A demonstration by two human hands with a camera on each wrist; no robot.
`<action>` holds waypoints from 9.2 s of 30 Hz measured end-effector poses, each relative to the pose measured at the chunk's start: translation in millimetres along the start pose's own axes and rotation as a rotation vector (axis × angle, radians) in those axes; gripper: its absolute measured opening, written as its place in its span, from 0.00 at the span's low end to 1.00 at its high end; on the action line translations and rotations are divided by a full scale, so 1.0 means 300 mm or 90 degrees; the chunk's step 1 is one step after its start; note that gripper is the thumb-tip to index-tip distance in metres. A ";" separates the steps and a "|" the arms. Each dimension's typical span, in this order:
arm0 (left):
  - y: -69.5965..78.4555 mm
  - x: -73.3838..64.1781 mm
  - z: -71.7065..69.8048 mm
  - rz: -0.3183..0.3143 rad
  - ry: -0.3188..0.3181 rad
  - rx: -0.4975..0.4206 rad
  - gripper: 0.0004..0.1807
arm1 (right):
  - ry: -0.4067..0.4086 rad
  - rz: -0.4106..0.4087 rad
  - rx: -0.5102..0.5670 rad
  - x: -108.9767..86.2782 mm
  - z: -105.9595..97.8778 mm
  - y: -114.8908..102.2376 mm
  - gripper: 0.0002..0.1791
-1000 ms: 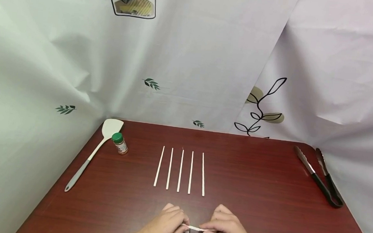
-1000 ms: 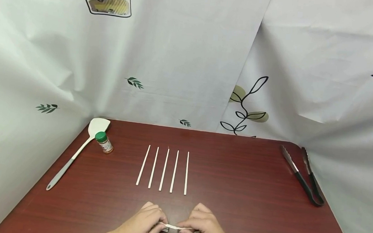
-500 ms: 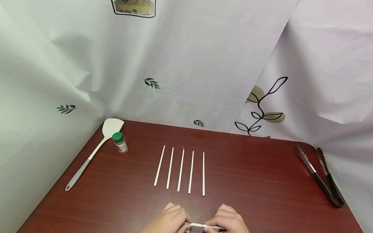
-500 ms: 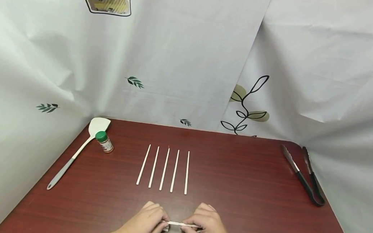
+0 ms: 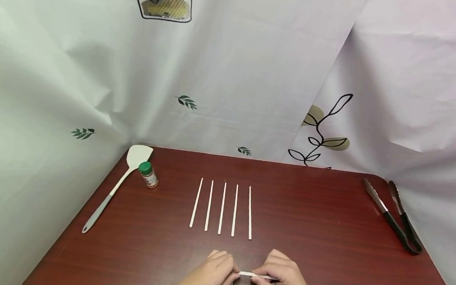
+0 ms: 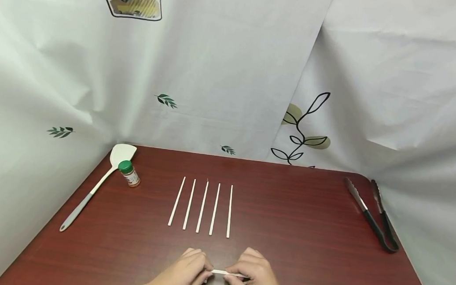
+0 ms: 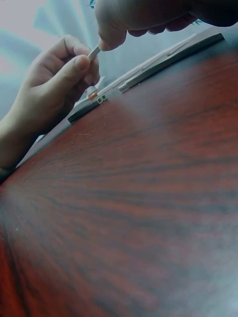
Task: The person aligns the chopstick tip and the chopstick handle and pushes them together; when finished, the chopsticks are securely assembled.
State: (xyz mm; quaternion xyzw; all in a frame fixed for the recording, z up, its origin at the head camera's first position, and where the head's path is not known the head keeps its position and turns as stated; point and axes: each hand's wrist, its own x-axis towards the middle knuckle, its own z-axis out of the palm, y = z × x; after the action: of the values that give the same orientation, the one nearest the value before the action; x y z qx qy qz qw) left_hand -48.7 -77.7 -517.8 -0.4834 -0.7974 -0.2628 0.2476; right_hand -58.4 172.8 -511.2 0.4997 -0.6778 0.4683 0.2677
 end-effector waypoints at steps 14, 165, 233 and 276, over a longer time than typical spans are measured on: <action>0.012 0.100 0.040 -0.052 0.053 0.014 0.04 | 0.073 0.040 -0.052 0.021 -0.095 0.040 0.09; -0.097 -0.089 -0.090 -0.056 -0.062 -0.040 0.09 | -0.180 0.078 -0.113 -0.112 -0.111 0.043 0.14; 0.014 -0.043 -0.004 -0.052 0.080 -0.141 0.04 | -0.142 -0.044 -0.123 -0.078 -0.037 0.026 0.13; 0.040 -0.007 0.033 -0.056 0.063 -0.056 0.06 | -0.076 0.081 -0.092 -0.094 -0.024 0.007 0.15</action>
State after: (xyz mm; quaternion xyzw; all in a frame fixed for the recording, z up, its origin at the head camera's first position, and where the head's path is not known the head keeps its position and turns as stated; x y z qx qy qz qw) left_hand -38.3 -68.0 -524.4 -0.4450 -0.7923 -0.3315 0.2538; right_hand -51.0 191.6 -532.3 0.4617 -0.7549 0.4038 0.2320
